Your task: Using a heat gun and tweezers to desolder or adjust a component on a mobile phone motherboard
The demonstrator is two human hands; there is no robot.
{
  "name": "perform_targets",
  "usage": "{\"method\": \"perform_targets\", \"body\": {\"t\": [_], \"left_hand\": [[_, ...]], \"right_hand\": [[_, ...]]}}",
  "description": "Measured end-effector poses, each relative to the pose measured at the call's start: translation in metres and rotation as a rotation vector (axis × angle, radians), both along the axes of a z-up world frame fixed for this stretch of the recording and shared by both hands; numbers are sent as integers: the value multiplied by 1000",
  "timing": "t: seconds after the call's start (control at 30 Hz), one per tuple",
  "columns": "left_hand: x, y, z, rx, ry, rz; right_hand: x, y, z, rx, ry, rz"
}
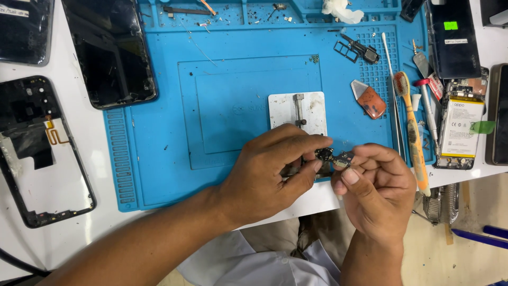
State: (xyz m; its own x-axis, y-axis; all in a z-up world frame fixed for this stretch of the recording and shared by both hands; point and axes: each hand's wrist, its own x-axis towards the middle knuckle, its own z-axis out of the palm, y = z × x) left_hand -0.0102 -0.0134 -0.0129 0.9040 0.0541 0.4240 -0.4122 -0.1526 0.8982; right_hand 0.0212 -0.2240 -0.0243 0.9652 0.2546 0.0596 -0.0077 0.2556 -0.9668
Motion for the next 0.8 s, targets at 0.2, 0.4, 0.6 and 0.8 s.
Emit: {"method": "perform_targets", "body": {"t": [0.2,0.4,0.6,0.8], "left_hand": [[2,3,5,17,-11,-20],[2,4,17,154,40,33],[-7,-12,40,477,471,223],[9,67,-91,1161,248,61]], "right_hand": [[-3,7,6,-254,-124,-40],[1,16,23,-412,-224,60],[3,8,24,-239,-134,154],[3,-2,12,-256,-181,220]]}}
